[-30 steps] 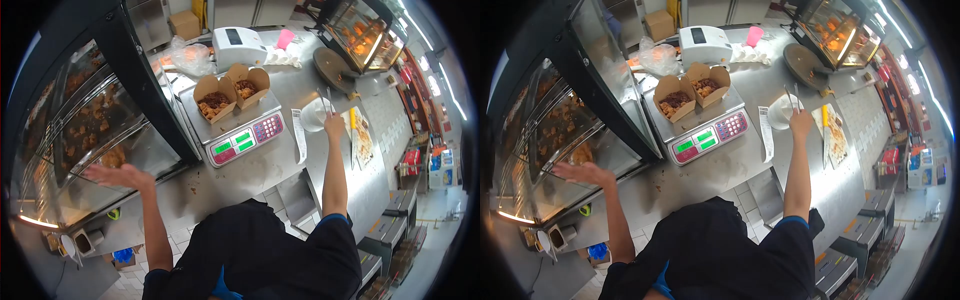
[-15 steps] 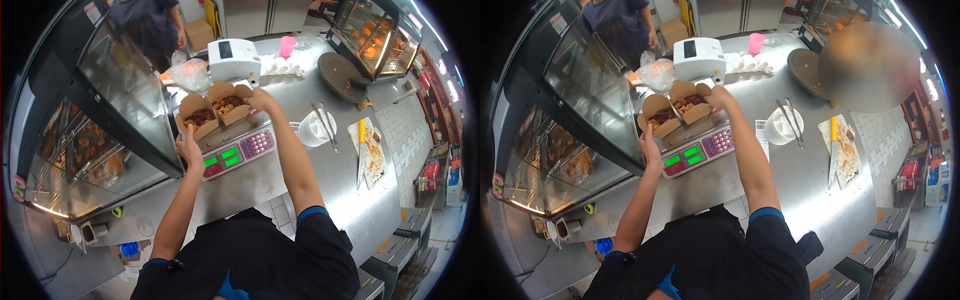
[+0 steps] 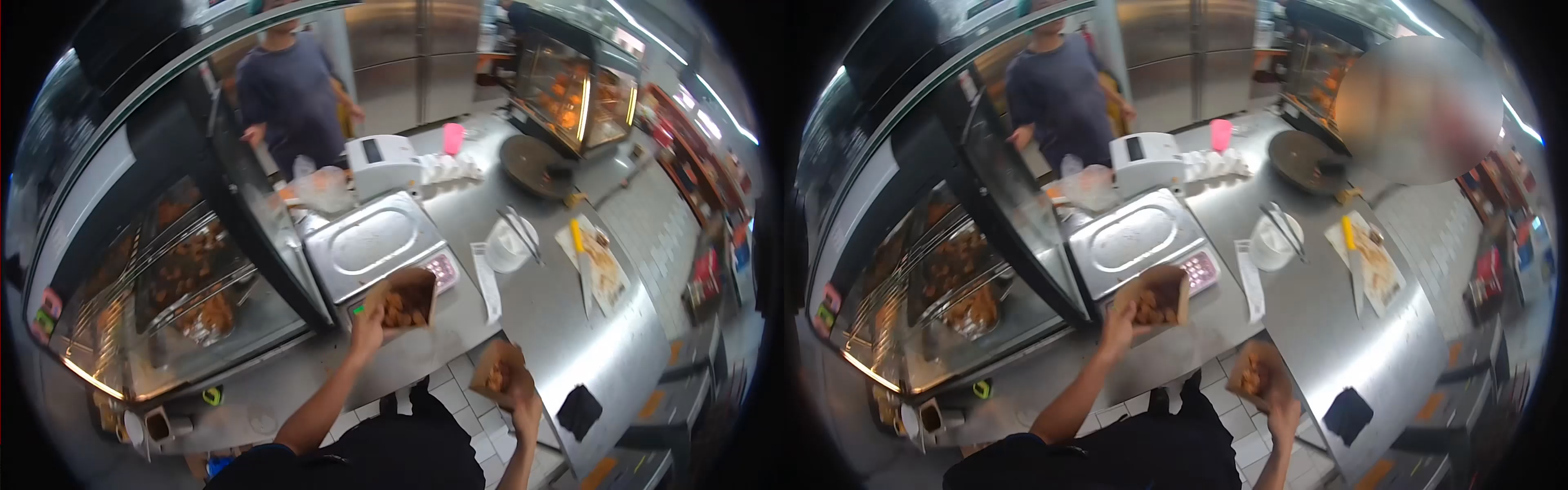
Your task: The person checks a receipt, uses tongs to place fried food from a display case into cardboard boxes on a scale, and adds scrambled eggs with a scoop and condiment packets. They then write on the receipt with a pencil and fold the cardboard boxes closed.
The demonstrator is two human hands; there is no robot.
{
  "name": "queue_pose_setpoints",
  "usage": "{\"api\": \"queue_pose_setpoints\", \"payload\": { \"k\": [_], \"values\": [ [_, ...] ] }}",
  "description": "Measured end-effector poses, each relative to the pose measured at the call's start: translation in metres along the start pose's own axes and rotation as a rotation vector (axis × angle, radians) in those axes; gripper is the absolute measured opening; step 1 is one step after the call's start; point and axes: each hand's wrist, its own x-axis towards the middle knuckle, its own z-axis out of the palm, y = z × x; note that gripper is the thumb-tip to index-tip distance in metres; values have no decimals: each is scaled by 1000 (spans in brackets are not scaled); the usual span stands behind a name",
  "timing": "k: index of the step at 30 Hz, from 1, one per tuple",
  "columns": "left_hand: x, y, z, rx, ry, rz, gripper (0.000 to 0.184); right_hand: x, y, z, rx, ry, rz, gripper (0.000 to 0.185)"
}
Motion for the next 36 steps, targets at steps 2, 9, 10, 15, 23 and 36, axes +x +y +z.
{"api": "queue_pose_setpoints", "payload": {
  "k": [2,9,10,15,23,36],
  "values": [
    [-39,-21,27,-156,-249,-54,43,-69,40,-24,67,151,188,35],
    [-176,-42,121,-197,-824,-498,51,-261,69,-90,447,625,507,27],
    [-192,-41,129,-166,-877,-517,52,-274,71,-98,527,677,554,28],
    [-264,-28,186,-155,-1038,-492,52,-319,104,-133,751,834,542,38],
    [-378,-70,309,-238,-972,-532,61,-403,201,-203,752,897,643,39],
    [-422,-43,426,-91,-509,-224,55,-213,337,-440,299,412,388,59]
  ]
}}
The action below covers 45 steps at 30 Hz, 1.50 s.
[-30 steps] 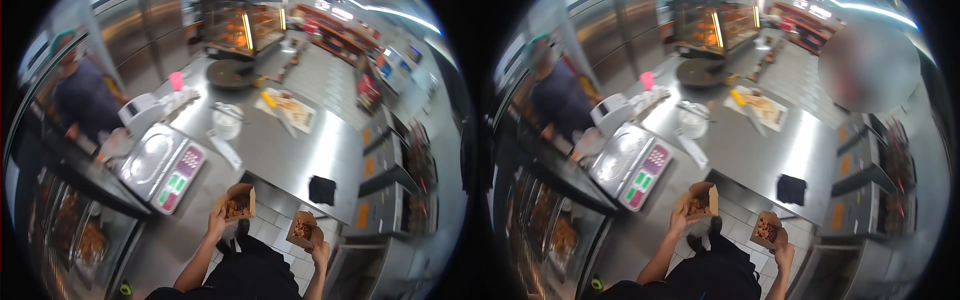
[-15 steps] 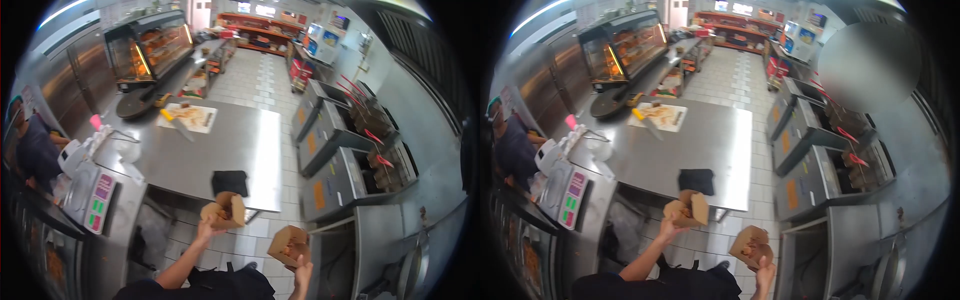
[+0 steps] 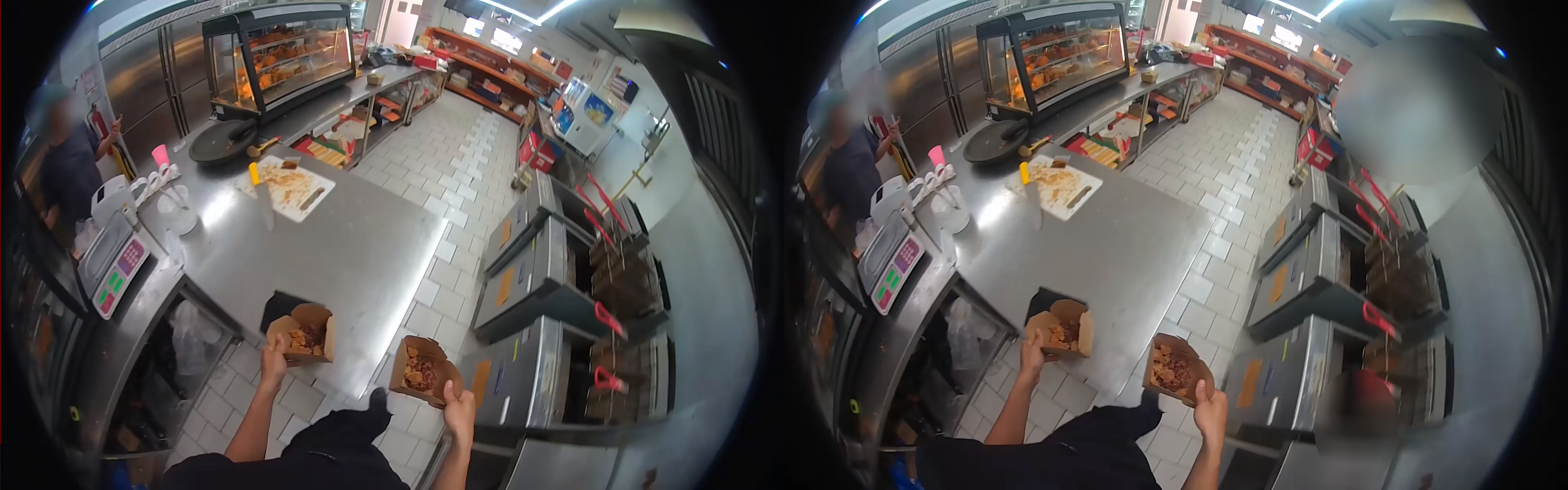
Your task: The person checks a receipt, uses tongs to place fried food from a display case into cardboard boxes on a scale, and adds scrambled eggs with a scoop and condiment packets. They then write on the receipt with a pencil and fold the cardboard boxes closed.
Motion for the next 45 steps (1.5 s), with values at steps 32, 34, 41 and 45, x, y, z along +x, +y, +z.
{"api": "queue_pose_setpoints", "payload": {
  "k": [32,34,41,45],
  "values": [
    [436,76,486,-371,746,32,65,875,-274,-85,104,-425,-207,52],
    [458,82,502,-398,871,17,64,928,-299,-58,140,-533,-222,52],
    [618,104,589,-424,968,-102,59,1100,-295,-11,88,-640,-58,44],
    [736,182,654,-371,778,-83,56,1202,-255,-30,-33,-457,44,42]
  ]
}}
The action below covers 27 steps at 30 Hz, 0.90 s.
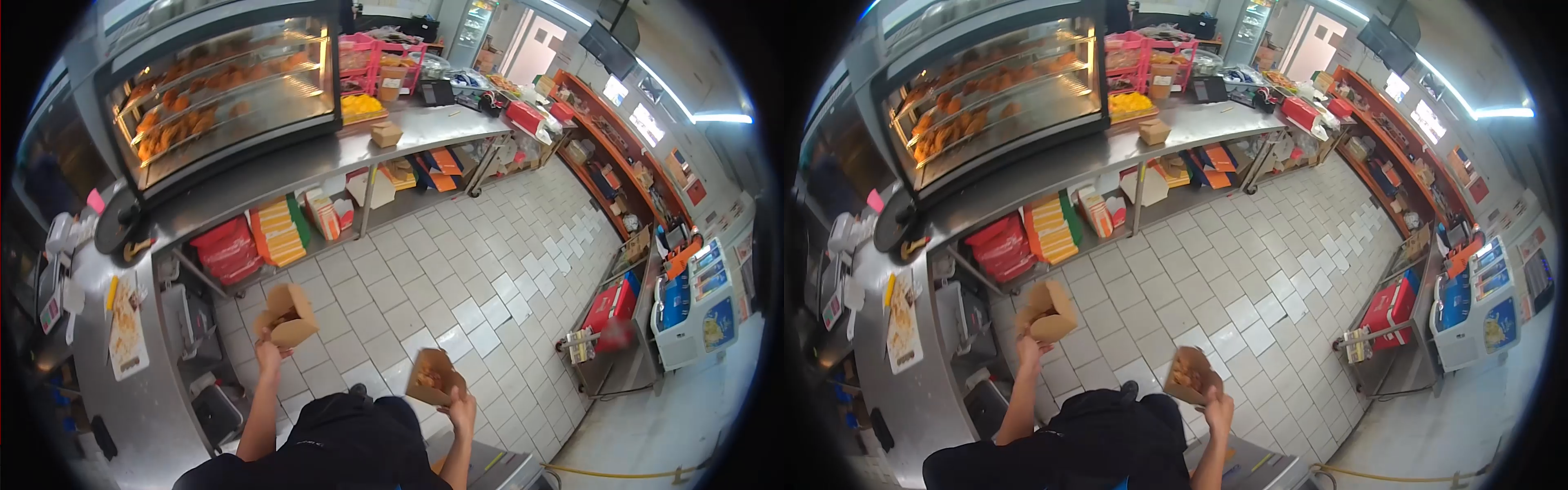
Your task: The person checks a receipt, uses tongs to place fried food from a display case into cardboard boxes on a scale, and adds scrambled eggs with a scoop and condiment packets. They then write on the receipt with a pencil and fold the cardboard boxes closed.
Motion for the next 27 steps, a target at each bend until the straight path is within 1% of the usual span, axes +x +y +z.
{"api": "queue_pose_setpoints", "payload": {
  "k": [1,3,4,5,6,7,8,9,10,12,14,16,19,20,22,25,26,27],
  "values": [
    [10,6,36,19,-4,12,56,18,10,-16,-13,59,45,42],
    [40,11,111,32,-202,10,60,52,18,-42,53,205,75,42],
    [53,15,146,49,-203,18,60,67,7,-52,63,290,103,42],
    [63,15,181,31,-300,-18,61,81,-5,-62,65,373,132,41],
    [72,15,216,5,-394,-55,63,103,-14,-71,66,369,136,41],
    [80,14,251,1,-390,-53,63,130,-23,-81,47,412,146,40],
    [85,13,283,-17,-433,-73,64,159,-33,-90,24,453,155,39],
    [88,10,310,-33,-470,-100,65,189,-50,-95,-30,480,121,46],
    [92,6,336,-39,-454,-104,65,230,-64,-102,-43,469,120,46],
    [100,0,384,-53,-403,-131,67,310,-95,-117,-383,377,-40,51],
    [105,4,429,-83,-356,-149,68,366,-186,-111,-548,336,-154,57],
    [122,11,468,-119,-304,-168,68,430,-258,-102,-589,225,-291,56],
    [160,26,518,-92,-271,-63,68,526,-355,-73,-671,43,-503,52],
    [173,36,537,-109,-252,-68,68,549,-389,-56,-695,-1,-581,51],
    [202,58,572,1,-204,73,67,610,-430,-18,-360,-180,-492,52],
    [256,93,637,12,-159,200,66,671,-492,39,-288,-246,-526,53],
    [271,100,655,45,-161,250,66,684,-507,53,-289,-241,-514,53],
    [295,106,676,97,-136,257,68,701,-529,72,-350,-240,-567,53]
  ]
}}
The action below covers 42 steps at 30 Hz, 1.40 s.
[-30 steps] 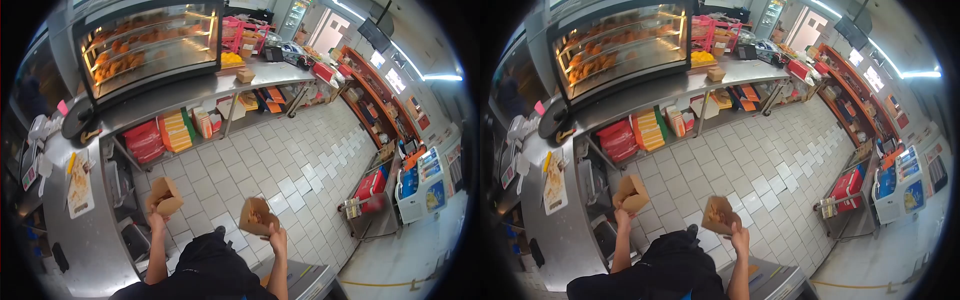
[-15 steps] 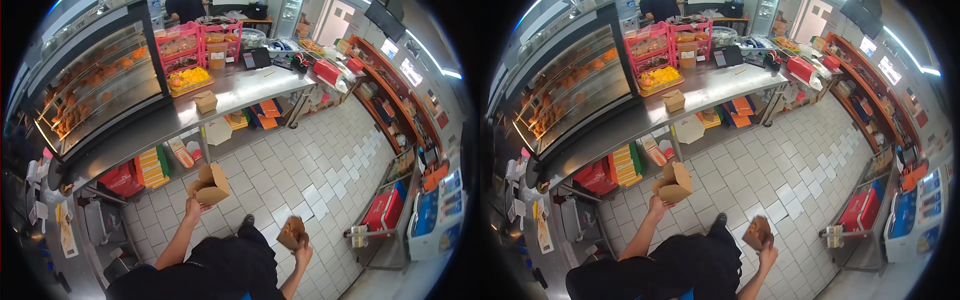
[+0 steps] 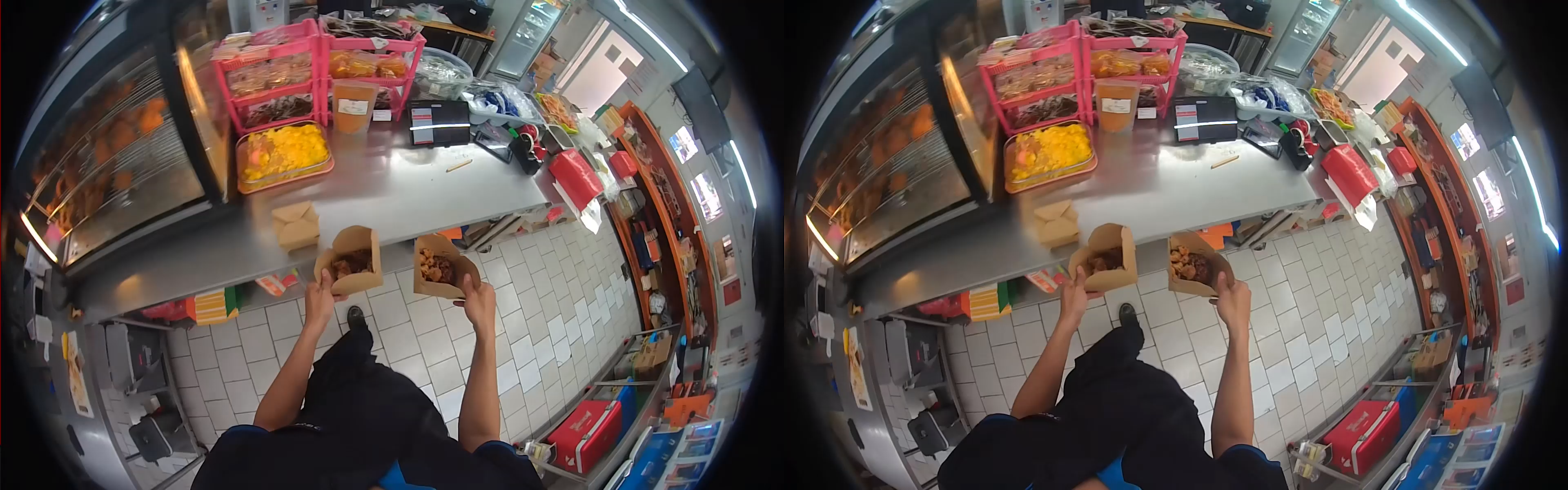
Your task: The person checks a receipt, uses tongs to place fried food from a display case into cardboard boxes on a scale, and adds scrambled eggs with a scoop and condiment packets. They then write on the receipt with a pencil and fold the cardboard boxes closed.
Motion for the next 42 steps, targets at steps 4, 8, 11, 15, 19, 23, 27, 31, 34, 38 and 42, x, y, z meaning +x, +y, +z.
{"api": "queue_pose_setpoints", "payload": {
  "k": [4,8,11,15,19,23,27,31,34,38,42],
  "values": [
    [100,-3,50,151,-71,-23,67,90,-8,18,84,-17,124,48],
    [142,11,87,406,-61,-35,60,189,37,50,-114,-41,-5,42],
    [146,27,72,374,-189,-38,57,241,40,59,-167,-233,-70,43],
    [122,13,25,494,209,0,63,278,41,22,-241,-371,-97,53],
    [117,20,-13,469,499,14,65,303,-69,10,15,-334,107,47],
    [118,11,-61,486,649,-48,64,304,-193,94,120,-595,-390,34],
    [119,5,-70,514,704,-69,39,294,-266,294,245,-967,-831,27],
    [146,16,-68,346,559,-47,29,294,-292,482,199,-676,-1089,19],
    [184,20,-75,-30,512,-55,29,298,-303,513,-140,-1088,-1094,17],
    [264,26,-88,-432,650,-124,31,262,-261,480,-317,-838,-1157,22],
    [287,45,-93,-384,772,-142,32,218,-248,452,-197,-832,-983,22]
  ]
}}
